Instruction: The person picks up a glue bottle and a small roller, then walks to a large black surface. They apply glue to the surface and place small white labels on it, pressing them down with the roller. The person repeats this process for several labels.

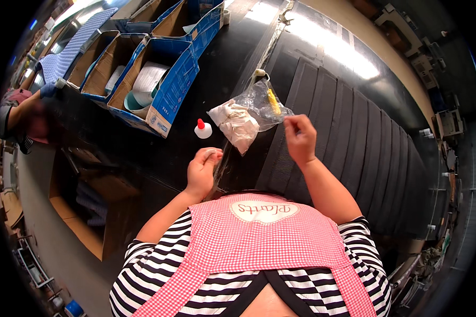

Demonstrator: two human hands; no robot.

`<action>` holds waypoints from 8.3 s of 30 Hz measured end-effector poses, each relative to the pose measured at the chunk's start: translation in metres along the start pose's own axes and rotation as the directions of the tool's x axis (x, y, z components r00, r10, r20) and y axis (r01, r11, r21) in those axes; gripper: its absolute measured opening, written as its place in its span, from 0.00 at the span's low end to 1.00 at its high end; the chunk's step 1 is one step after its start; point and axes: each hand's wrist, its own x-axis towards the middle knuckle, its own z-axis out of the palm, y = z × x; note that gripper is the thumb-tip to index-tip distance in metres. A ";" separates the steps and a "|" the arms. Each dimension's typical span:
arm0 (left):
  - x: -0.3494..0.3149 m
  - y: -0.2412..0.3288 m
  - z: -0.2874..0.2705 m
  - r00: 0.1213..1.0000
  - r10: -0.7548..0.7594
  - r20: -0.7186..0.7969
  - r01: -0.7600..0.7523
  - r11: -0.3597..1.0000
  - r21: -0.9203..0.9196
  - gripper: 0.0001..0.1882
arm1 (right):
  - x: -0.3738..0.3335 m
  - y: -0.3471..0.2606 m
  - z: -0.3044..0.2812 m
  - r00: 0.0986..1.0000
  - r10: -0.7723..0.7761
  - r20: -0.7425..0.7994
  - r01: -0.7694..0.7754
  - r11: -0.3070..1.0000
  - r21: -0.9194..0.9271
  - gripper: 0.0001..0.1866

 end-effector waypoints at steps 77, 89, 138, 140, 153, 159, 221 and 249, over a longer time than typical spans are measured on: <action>-0.005 0.044 0.160 0.895 0.266 0.359 -0.209 0.959 -0.189 0.12 | -0.088 0.008 -0.079 0.719 0.296 0.629 -0.660 0.007 0.751 0.23; -0.006 0.064 0.191 0.881 0.314 0.355 -0.177 0.913 -0.369 0.12 | -0.076 -0.032 -0.111 0.638 0.130 0.759 -0.757 0.289 0.586 0.23; -0.007 0.057 0.109 0.383 0.051 0.922 0.793 0.494 -0.357 0.16 | -0.022 -0.065 -0.124 0.850 -0.188 0.492 -0.030 0.916 0.401 0.21; -0.009 0.054 0.112 0.397 0.079 0.914 0.815 0.428 -0.391 0.16 | -0.013 -0.071 -0.126 0.830 -0.248 0.499 0.055 0.927 0.370 0.20; -0.002 0.053 0.110 0.351 0.085 0.933 0.861 0.363 -0.357 0.15 | 0.002 -0.080 -0.151 0.744 -0.401 0.535 0.320 0.916 0.241 0.14; 0.003 0.059 0.110 0.371 0.024 0.928 0.769 0.552 -0.322 0.16 | 0.005 -0.089 -0.159 0.703 -0.009 0.712 -0.068 0.994 0.080 0.14; 0.014 0.075 0.061 0.581 0.565 0.585 -0.706 0.707 0.018 0.14 | -0.056 -0.091 -0.006 0.943 0.034 0.332 -0.290 0.576 0.765 0.18; 0.021 -0.003 0.088 0.641 0.166 0.749 -0.453 0.870 0.195 0.10 | -0.051 0.036 -0.111 0.847 0.530 -0.040 -0.455 0.762 0.461 0.11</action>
